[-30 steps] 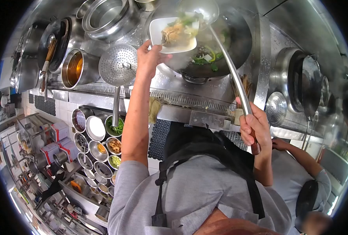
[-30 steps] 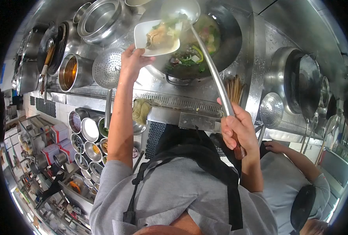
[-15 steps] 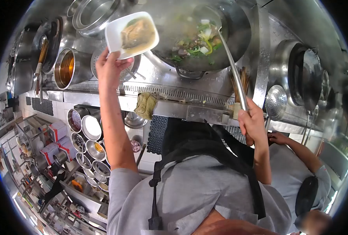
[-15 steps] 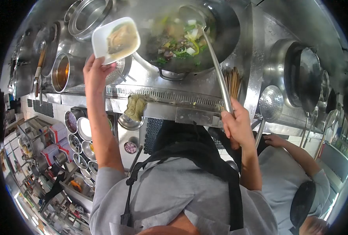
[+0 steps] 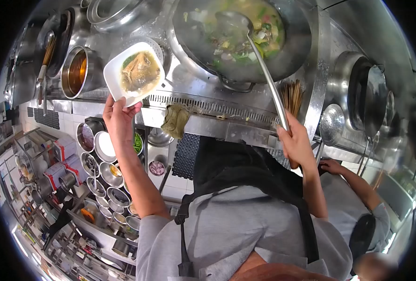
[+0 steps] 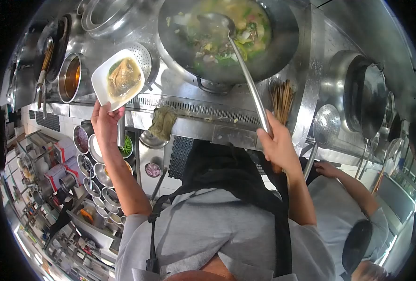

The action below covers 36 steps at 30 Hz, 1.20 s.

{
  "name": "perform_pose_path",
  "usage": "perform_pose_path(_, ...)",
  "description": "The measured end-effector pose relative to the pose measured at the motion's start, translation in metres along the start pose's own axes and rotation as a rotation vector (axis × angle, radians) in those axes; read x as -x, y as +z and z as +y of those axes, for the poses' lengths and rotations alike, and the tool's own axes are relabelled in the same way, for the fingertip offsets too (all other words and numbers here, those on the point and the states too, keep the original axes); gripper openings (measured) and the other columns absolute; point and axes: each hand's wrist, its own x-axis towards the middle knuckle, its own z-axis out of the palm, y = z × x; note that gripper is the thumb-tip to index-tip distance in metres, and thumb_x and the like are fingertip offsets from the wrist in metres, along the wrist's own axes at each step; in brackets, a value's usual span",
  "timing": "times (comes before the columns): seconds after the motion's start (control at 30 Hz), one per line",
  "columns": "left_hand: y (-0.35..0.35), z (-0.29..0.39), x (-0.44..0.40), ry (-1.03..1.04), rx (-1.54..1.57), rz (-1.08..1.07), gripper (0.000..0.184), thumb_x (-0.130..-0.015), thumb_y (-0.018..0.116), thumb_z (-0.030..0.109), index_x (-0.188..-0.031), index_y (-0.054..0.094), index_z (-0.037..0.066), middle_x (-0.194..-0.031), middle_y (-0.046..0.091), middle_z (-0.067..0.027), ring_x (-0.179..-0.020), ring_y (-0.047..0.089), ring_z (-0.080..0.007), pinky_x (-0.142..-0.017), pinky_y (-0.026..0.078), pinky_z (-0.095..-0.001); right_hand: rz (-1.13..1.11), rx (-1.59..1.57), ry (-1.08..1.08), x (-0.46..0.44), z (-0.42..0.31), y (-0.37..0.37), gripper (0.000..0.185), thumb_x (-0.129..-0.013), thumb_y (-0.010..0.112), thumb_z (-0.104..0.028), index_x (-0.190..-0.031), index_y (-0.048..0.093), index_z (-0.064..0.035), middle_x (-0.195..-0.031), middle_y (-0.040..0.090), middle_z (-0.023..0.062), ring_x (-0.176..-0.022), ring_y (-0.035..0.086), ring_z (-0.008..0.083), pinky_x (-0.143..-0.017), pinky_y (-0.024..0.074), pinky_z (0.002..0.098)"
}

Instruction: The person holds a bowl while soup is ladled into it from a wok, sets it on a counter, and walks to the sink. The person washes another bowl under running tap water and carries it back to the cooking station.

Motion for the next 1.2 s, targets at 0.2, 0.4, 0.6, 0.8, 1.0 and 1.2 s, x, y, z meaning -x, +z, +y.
perform_pose_path(0.2, -0.009, -0.015, 0.006, -0.007, 0.017, -0.018, 0.037, -0.099, 0.054, 0.007, -0.133, 0.057, -0.006, -0.101, 0.075, -0.0165, -0.073, 0.075, -0.0215, -0.067, 0.061, -0.0312, -0.270, -0.595, 0.110, -0.004, 0.007, -0.007, 0.046, -0.108, 0.048, -0.015, -0.152, 0.042, -0.0027, -0.069, 0.045, 0.0002, -0.041, 0.041, 0.0052, -0.035, 0.0368, 0.0221)
perform_pose_path(0.4, -0.012, -0.018, 0.008, -0.016, -0.001, -0.010, 0.036, -0.100, 0.053, 0.008, -0.134, 0.058, -0.006, -0.101, 0.075, -0.0153, -0.074, 0.075, -0.0203, -0.066, 0.060, -0.0285, -0.347, -0.855, 0.151, 0.013, 0.012, -0.015, 0.049, -0.110, 0.047, -0.019, -0.154, 0.039, -0.0003, -0.065, 0.043, -0.0017, -0.038, 0.038, 0.0027, -0.032, 0.0330, 0.0197)
perform_pose_path(0.6, 0.006, -0.008, 0.011, -0.011, -0.016, 0.000, 0.037, -0.099, 0.055, 0.007, -0.133, 0.057, -0.007, -0.100, 0.074, -0.0173, -0.073, 0.075, -0.0228, -0.067, 0.061, -0.0315, -0.472, -1.033, 0.108, 0.010, 0.016, -0.020, 0.052, -0.110, 0.048, -0.022, -0.155, 0.036, 0.0009, -0.064, 0.042, -0.0027, -0.037, 0.038, 0.0012, -0.030, 0.0332, 0.0191)
perform_pose_path(0.8, 0.029, 0.002, 0.000, -0.013, 0.017, -0.103, 0.039, -0.097, 0.056, 0.007, -0.133, 0.055, -0.007, -0.100, 0.074, -0.0183, -0.072, 0.075, -0.0237, -0.066, 0.062, -0.0321, -0.493, -1.073, 0.053, 0.021, 0.020, -0.030, 0.053, -0.110, 0.048, -0.022, -0.155, 0.036, 0.0018, -0.063, 0.041, -0.0031, -0.037, 0.038, 0.0011, -0.028, 0.0333, 0.0193)
perform_pose_path(1.0, 0.051, 0.004, -0.008, -0.024, 0.017, -0.191, 0.038, -0.096, 0.055, 0.006, -0.132, 0.055, -0.008, -0.100, 0.074, -0.0189, -0.072, 0.075, -0.0242, -0.067, 0.062, -0.0327, -0.448, -1.067, 0.054, 0.024, 0.023, -0.033, 0.053, -0.110, 0.048, -0.022, -0.155, 0.036, 0.0018, -0.064, 0.043, -0.0024, -0.037, 0.039, 0.0016, -0.029, 0.0343, 0.0196)
perform_pose_path(1.2, 0.065, 0.003, -0.010, -0.035, 0.002, -0.208, 0.035, -0.096, 0.054, 0.005, -0.128, 0.057, -0.009, -0.098, 0.074, -0.0197, -0.072, 0.075, -0.0255, -0.067, 0.063, -0.0333, -0.361, -0.991, 0.089, 0.027, 0.026, -0.027, 0.051, -0.108, 0.051, -0.020, -0.154, 0.039, 0.0005, -0.065, 0.043, -0.0018, -0.038, 0.040, 0.0030, -0.031, 0.0343, 0.0201)
